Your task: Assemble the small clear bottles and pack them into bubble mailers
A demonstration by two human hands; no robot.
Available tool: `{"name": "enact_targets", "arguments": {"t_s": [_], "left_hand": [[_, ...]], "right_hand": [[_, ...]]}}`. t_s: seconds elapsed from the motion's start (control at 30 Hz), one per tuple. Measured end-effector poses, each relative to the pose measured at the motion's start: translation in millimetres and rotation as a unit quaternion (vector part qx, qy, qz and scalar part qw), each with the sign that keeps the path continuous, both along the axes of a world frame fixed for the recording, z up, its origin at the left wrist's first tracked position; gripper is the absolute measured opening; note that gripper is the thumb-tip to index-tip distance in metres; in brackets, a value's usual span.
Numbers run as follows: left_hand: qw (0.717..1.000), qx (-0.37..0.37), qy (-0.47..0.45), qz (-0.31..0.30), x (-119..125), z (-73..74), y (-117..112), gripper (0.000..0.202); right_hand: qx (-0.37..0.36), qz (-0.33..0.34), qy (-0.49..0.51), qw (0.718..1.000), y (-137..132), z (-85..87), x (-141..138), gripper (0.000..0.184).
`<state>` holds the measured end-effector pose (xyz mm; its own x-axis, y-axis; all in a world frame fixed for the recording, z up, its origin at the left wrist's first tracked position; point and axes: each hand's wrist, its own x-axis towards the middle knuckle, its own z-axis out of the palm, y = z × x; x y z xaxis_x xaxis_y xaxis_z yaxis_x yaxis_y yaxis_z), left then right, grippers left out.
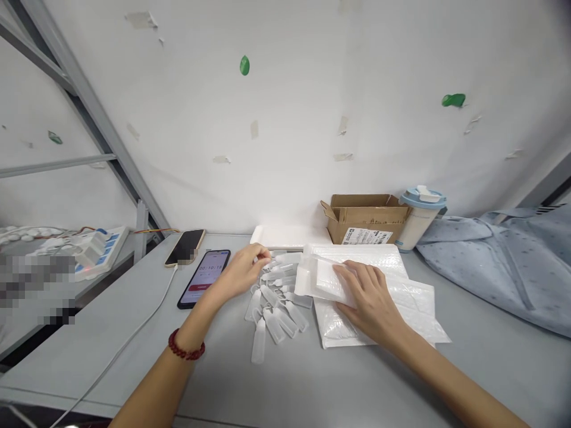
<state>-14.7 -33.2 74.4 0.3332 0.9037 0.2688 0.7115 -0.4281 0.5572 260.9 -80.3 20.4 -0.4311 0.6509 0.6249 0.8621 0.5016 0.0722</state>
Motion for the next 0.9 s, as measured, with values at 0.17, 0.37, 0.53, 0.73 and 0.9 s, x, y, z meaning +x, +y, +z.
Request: {"name": "enact_targets", "arguments": {"t_s": [0.17,0.37,0.53,0.73,0.9], "left_hand": [[0.996,0.048,0.026,-0.069,25,-12.9,-15,0.017],[0.991,0.073,0.049,-0.098,35,-22.8,-18,0.018],[0.985,0.120,0.095,-0.081,25,-17.6,-14,0.019],[0.975,0.162,0.104,-0.111,38,-28.3,-19,0.021],[0.981,0.111,-0.043,-0.156,59,-36.5,-32,0.022]], "right_hand": [[-0.002,0.007,0.001,1.000,0,-0.9,0,0.052],[0.002,0.010,0.005,1.000,0,-0.2,3,0.052],[0.006,0.008,0.000,1.000,0,0.8,1,0.054],[0.006,0.020,-0.001,1.000,-2,-0.4,-3,0.048],[0.013,0.032,-0.002,0.999,-3,-1.5,-4,0.044]]}}
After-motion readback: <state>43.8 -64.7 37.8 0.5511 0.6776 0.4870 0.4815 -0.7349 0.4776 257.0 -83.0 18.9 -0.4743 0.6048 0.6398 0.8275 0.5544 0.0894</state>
